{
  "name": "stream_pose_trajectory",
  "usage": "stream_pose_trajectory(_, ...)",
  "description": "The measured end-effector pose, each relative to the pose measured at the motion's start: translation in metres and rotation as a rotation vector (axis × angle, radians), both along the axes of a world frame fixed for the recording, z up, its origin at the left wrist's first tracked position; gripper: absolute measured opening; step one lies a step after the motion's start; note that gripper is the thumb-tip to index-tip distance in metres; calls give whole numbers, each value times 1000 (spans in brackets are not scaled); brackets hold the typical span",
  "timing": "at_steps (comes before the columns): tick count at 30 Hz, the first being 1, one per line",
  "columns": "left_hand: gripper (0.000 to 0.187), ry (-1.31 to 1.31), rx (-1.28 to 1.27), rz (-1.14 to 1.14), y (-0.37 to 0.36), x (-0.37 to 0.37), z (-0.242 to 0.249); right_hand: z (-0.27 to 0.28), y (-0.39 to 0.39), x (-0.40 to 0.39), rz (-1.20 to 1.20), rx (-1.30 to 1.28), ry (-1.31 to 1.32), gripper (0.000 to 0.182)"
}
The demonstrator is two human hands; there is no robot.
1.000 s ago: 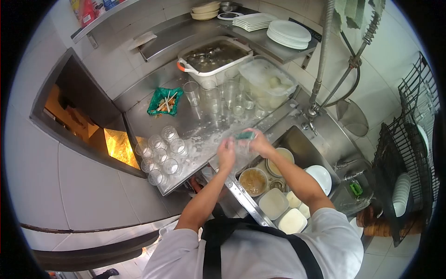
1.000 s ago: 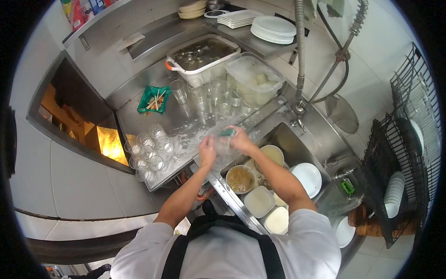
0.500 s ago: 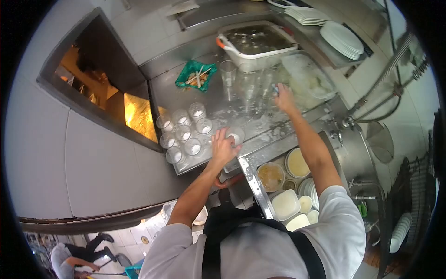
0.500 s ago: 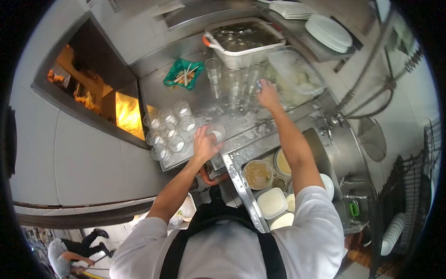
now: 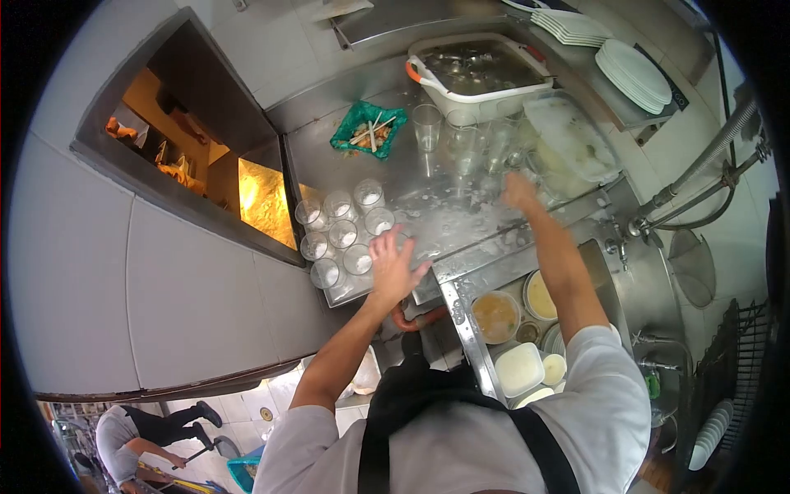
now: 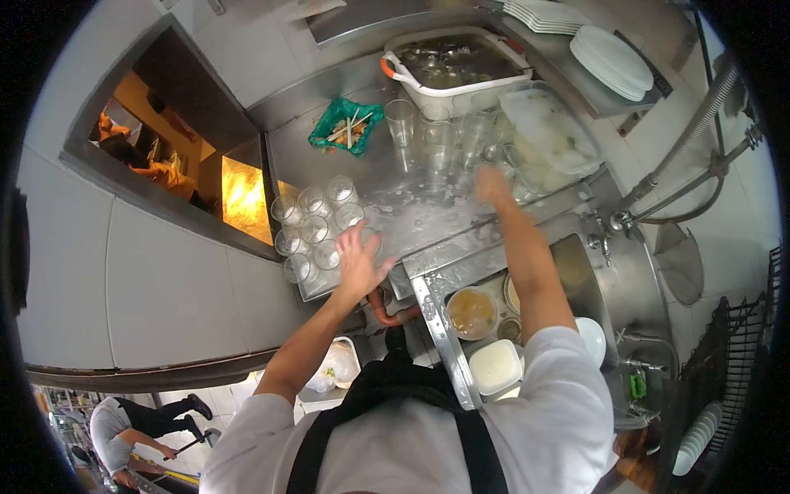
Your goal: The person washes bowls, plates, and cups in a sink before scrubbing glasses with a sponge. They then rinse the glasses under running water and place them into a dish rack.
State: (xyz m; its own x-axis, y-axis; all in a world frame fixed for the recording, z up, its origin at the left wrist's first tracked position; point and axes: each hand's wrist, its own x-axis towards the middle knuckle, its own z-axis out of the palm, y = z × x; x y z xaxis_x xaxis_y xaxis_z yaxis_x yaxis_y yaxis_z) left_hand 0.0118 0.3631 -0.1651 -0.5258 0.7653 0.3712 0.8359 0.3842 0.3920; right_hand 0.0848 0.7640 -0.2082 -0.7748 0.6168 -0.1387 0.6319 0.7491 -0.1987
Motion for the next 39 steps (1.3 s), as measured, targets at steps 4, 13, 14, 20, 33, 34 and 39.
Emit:
stream_pose_trajectory(4, 50, -107, 205, -203, 69, 21, 7, 29, -79, 39, -466, -933, 584, 40)
stream_pose_trajectory(13, 36, -989, 342, -190, 193, 57, -114, 35, -164, 147, 6, -1150, 812, 43)
stream_pose_trajectory(14, 36, -1256, 194, -126, 191, 68, -94, 22, -155, 160, 287, -823, 683, 46)
stream_pose_trajectory(20, 40, -1954, -77, -36, 167, 99, -74, 92, -141, 193, 352, -180, 590, 42)
stream_pose_trajectory(33, 60, -245, 473, -614, 138, 101, -24, 63, -117, 174, -429, -1281, 557, 26)
stream_pose_trajectory(34, 65, -274, 413, -641, 136, 91, -21, 66, -116, 167, -333, -1123, 448, 26)
stream_pose_trajectory(39, 55, -623, -10, -380, 125, 46, 11, 85, -86, 116, -114, -64, 456, 44)
